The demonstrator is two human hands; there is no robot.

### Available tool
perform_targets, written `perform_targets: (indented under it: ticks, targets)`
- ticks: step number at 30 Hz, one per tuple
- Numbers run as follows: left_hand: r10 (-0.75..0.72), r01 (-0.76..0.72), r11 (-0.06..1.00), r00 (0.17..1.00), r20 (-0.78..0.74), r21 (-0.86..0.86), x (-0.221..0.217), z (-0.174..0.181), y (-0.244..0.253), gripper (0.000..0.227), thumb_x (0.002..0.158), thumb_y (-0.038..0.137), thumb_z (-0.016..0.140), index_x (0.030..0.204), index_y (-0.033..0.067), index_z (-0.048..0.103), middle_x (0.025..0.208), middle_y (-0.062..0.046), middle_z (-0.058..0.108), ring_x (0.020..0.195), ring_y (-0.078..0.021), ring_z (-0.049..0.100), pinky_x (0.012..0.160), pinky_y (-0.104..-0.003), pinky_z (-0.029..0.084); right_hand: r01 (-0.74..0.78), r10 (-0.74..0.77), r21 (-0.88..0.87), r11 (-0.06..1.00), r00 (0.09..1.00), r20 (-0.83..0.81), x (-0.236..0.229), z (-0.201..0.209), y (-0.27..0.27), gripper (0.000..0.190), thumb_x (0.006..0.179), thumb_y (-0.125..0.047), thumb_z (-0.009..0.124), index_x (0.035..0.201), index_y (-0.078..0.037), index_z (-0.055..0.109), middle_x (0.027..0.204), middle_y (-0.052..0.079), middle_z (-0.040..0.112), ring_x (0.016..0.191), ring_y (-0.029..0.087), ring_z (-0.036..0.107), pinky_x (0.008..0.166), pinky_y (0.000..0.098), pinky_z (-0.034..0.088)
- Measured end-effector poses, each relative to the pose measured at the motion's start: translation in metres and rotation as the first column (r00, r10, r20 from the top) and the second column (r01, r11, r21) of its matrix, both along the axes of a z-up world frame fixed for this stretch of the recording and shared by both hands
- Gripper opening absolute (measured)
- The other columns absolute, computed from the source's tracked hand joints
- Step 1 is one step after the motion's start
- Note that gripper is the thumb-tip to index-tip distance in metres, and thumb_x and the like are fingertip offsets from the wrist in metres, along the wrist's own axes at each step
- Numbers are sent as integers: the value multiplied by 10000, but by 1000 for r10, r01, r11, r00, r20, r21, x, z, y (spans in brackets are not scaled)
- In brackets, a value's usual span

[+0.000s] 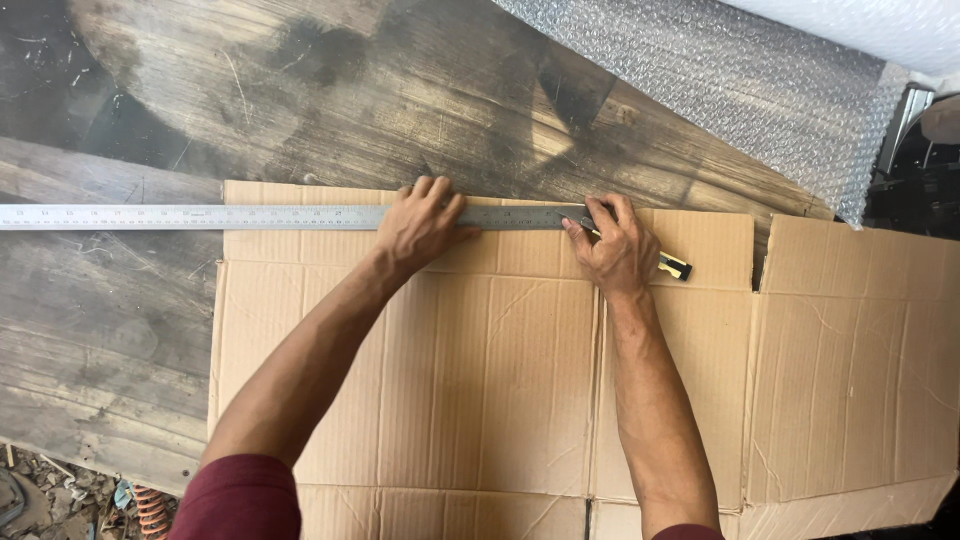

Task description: The person uses a metal ruler and a utility knife to cut a large piece of cardboard on a wooden workbench. They align the ruler and score the cardboard multiple times to create straight cuts, then separate the cut sections.

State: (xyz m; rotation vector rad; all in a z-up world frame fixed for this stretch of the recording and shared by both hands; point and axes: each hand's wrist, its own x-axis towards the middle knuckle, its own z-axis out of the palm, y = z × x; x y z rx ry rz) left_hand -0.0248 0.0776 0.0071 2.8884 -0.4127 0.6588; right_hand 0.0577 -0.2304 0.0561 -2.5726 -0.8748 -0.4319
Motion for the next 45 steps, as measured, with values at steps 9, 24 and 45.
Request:
perform_targets:
  ticks: [9,24,45]
  targets:
    - [85,-79,993,994,-70,87,-22,-2,43,504,880,619,662,952,127,586,913,-65,508,834,-283,595,620,-433,530,10,-10,19,1000,1000,-1,2,0,2,416,922,-466,758,1125,-103,772,1059,84,655,980,323,724,799,432,593]
    - [20,-15,999,992,-123,43,-20,49,42,469,880,650,633,952,190,578,925,-61,501,520,-320,687,500,-447,586,25,-25,16,1000,1000,-9,3,-13,-3,445,949,-510,729,1147,-114,767,1069,76,661,977,316,725,804,425,588]
    - [2,-3,1000,1000,-28,-19,0,16,58,501,877,664,675,909,169,611,903,-61,489,558,-326,679,503,-442,604,22,-21,-11,1000,1000,10,4,-9,0,420,936,-473,748,1142,-108,769,1068,89,660,976,326,727,785,438,593]
